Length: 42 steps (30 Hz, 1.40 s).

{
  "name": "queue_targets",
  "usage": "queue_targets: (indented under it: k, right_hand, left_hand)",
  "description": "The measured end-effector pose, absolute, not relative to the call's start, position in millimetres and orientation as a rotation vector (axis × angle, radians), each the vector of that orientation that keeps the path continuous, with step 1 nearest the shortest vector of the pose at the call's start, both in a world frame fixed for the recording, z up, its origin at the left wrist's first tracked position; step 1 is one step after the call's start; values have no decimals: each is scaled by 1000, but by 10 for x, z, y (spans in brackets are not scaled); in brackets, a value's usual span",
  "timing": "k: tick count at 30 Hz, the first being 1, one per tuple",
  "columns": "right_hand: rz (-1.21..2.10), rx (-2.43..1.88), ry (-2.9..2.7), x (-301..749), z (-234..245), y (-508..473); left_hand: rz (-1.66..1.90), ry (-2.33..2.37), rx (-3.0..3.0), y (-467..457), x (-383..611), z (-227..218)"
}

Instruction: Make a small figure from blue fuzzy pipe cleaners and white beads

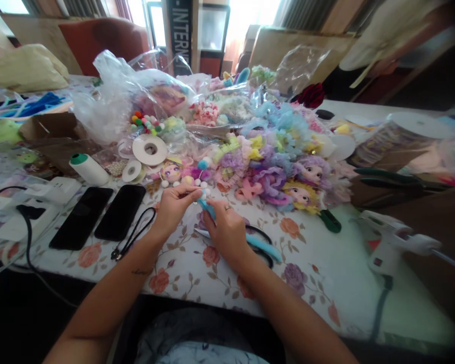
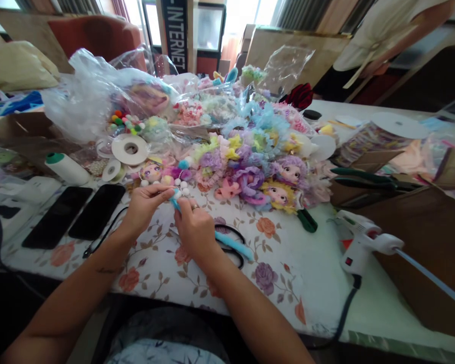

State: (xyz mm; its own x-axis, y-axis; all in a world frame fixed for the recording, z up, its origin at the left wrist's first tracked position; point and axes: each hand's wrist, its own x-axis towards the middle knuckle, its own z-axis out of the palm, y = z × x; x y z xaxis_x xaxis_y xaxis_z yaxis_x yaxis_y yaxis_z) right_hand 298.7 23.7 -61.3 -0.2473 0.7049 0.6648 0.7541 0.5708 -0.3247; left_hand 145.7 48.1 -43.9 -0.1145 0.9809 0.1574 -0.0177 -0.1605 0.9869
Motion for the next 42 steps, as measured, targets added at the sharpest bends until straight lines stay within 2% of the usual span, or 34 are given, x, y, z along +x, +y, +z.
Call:
queue_targets:
  k: [3,8,28,42]
  right_hand:
    - [-423,-1100,-2024,3007,-599,259]
    - [-578,-1005,-2021,3038,-568,282]
    - [-591,-855,-2013,3101,-559,286]
    - [-578,-829,-2003,3178,-506,221]
  left_hand:
    - [1394,1219,1255,489,1451,-469]
    - [1374,1224,1257,488,1462,-480]
    - [1326,1213,1439,468,1478,-462]
    - [1419,1135,1649,396,1515,-326]
